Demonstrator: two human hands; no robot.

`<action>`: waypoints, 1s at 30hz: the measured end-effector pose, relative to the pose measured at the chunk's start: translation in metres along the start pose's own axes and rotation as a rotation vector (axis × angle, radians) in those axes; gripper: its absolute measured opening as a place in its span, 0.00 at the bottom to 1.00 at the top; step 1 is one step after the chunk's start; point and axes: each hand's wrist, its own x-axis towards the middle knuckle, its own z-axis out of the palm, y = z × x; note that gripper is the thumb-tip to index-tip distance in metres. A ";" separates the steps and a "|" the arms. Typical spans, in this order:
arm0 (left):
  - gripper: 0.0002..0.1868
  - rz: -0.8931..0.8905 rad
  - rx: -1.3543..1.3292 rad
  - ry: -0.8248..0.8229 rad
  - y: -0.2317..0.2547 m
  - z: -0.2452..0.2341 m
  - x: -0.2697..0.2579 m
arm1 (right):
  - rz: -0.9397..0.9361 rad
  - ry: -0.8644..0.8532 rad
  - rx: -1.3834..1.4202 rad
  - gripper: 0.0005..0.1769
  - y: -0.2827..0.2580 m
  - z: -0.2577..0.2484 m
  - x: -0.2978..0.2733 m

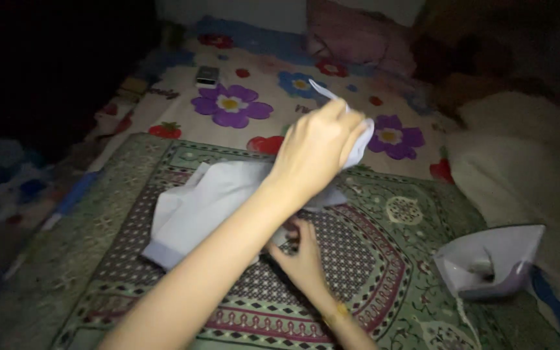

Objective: Ironing a white collared shirt on a mat placed on a bed.

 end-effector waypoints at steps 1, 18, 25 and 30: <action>0.13 -0.006 0.013 0.003 0.001 -0.010 0.007 | -0.006 -0.011 0.008 0.40 -0.001 0.014 0.005; 0.12 -0.123 0.709 0.256 -0.070 -0.145 0.109 | 0.309 0.253 -0.481 0.11 -0.024 -0.106 0.108; 0.15 -0.228 0.805 0.100 -0.087 -0.185 -0.019 | -0.195 0.233 -0.609 0.12 -0.002 -0.144 0.030; 0.19 -0.552 0.828 -0.050 -0.138 -0.180 -0.186 | -0.438 -0.509 -0.308 0.27 0.035 -0.129 -0.053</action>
